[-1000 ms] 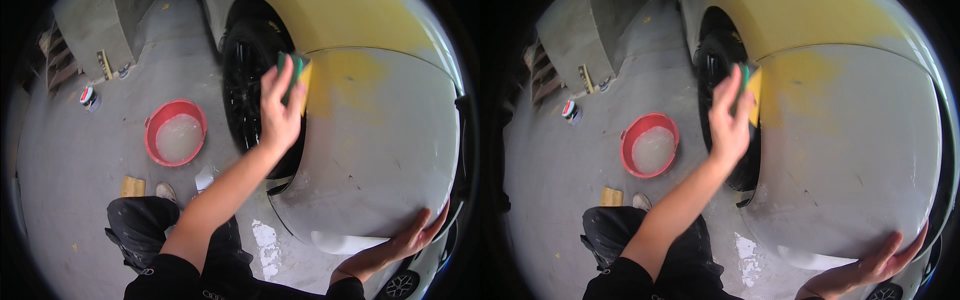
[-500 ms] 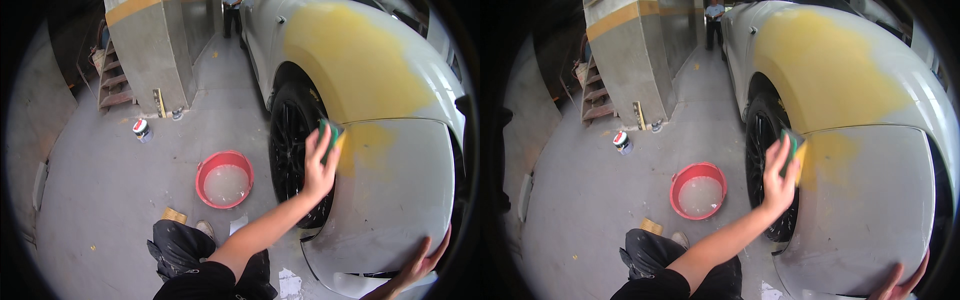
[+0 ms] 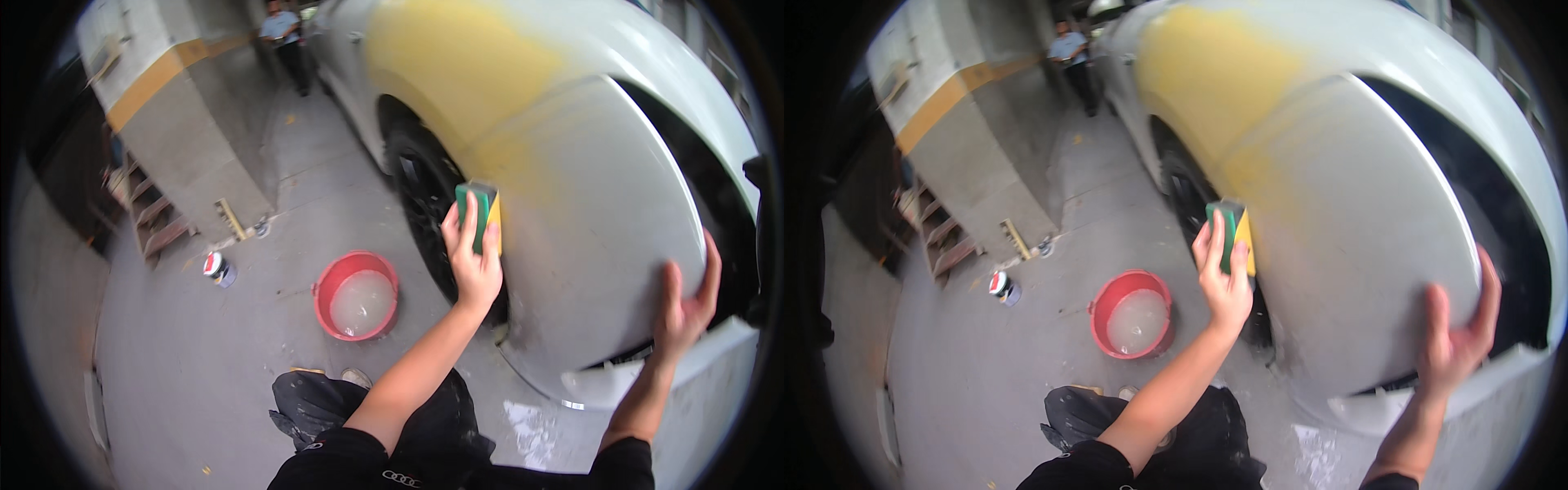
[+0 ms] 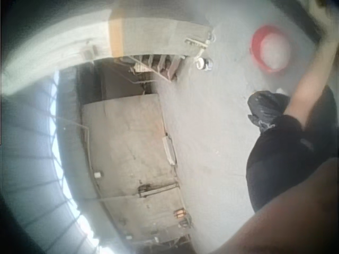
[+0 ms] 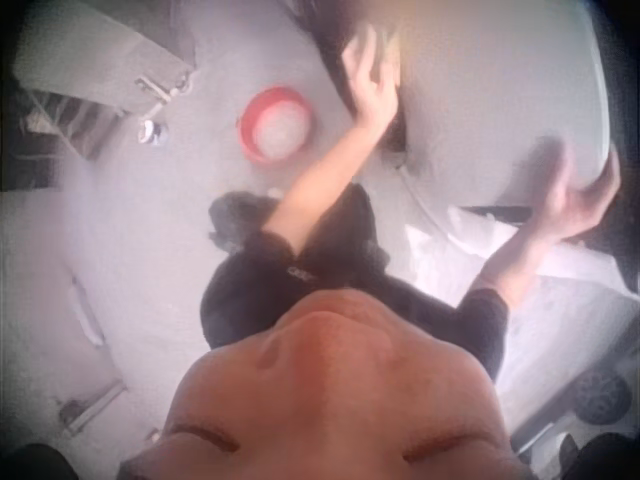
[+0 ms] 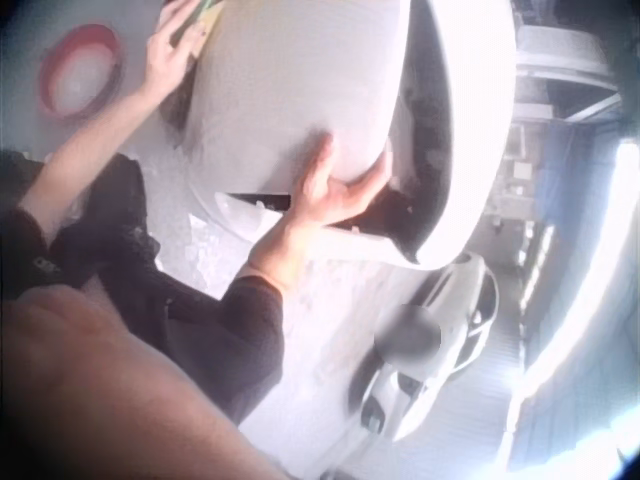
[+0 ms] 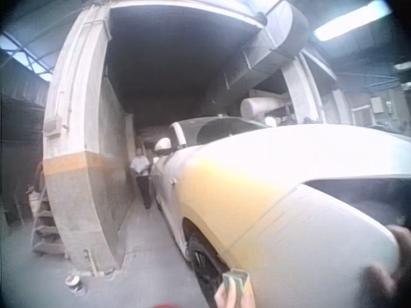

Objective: The person sands a yellowed area on the front fender of a white car using a green sanding block and a yellow sanding sponge. They repeatedly dip the tools in a red bucket of water and continue sanding the same panel.

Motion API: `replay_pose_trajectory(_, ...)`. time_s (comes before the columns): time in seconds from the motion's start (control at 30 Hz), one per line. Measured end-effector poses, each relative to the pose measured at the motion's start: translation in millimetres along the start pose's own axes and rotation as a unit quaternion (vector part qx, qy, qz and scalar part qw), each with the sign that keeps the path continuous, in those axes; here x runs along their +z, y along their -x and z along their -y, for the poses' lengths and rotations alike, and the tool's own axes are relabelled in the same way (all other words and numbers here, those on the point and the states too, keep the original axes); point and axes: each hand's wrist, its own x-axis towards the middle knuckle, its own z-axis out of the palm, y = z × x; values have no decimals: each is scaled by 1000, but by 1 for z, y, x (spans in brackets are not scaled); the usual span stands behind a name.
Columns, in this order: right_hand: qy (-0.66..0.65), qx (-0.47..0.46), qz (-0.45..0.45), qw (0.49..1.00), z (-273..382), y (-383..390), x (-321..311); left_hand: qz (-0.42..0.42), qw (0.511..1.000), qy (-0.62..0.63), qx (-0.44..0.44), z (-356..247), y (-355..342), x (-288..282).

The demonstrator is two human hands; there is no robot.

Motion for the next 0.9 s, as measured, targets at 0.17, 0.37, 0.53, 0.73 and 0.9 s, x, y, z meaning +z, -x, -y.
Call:
replay_pose_trajectory(0.17, 60, -30, -16, 998, 18, -5, -5, -44, 994, 37, -92, -30, -14, 9)
replay_pose_trajectory(0.37, 10, 10, -3, 1000, 27, -8, -2, -8, 998, 11, -68, -30, 6, 5)
replay_pose_trajectory(0.53, 25, 4, -18, 1000, 20, -8, 2, -38, 985, 78, -151, -8, -33, 3)
replay_pose_trajectory(0.73, 26, 4, -15, 1000, 18, -5, -4, 20, 995, 15, -96, -35, 18, 1)
replay_pose_trajectory(0.9, 8, 16, -18, 1000, 18, -6, -5, -52, 989, -6, -138, -23, -48, 5)
